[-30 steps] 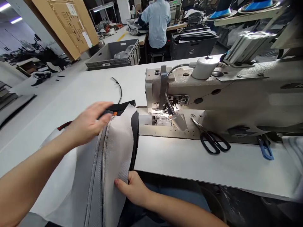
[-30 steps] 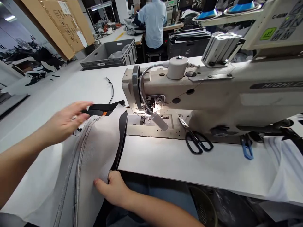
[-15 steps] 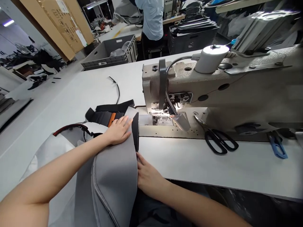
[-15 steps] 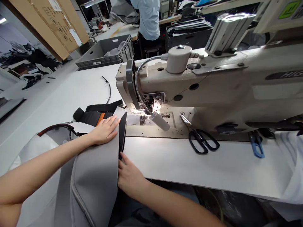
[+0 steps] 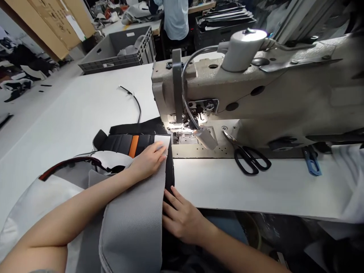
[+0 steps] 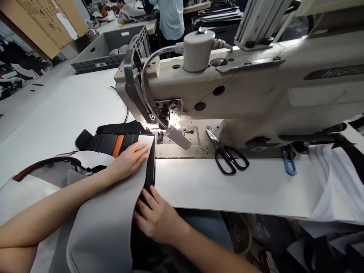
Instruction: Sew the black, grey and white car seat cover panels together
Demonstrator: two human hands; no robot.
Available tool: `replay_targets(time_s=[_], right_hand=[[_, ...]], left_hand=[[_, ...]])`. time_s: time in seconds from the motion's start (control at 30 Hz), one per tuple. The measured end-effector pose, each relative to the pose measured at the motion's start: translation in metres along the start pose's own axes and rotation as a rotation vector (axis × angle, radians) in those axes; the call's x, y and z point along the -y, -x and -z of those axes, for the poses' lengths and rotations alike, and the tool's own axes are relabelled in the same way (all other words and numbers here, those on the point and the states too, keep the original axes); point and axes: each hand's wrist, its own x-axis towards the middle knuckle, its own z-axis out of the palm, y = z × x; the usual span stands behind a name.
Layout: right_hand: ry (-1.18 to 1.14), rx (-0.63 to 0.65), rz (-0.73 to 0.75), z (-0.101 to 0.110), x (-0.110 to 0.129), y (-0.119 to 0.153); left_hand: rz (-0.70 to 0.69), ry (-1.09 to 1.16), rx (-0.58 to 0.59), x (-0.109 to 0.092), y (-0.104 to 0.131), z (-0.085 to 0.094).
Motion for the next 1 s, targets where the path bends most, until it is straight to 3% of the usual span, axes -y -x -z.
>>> replay_targets(time_s=[0.27, 0.53, 0.73, 0.83, 1.0], right_hand=[[-0.041, -0.094, -0.085, -0.004, 0.011, -0.001], [0.031, 0.008, -0.063, 0.007, -0.027, -0.012], [0.099, -0.096, -0.072, -0.004, -0.019, -0.015], [0.089, -0.119, -0.099, -0.001, -0.016, -0.013], [0.090, -0.131, -0.111, 0.005, -0.014, -0.008]], left_hand=[[0.026, -0.267, 0.066, -0.008, -0.016, 0.000], [0.131, -0.308, 0.088, -0.012, -0.004, -0.001], [0.141, -0.219, 0.145, -0.009, -0.012, -0.002], [0.125, -0.157, 0.178, -0.012, -0.022, 0.000], [0.105, -0.236, 0.169, -0.022, -0.029, 0.000]])
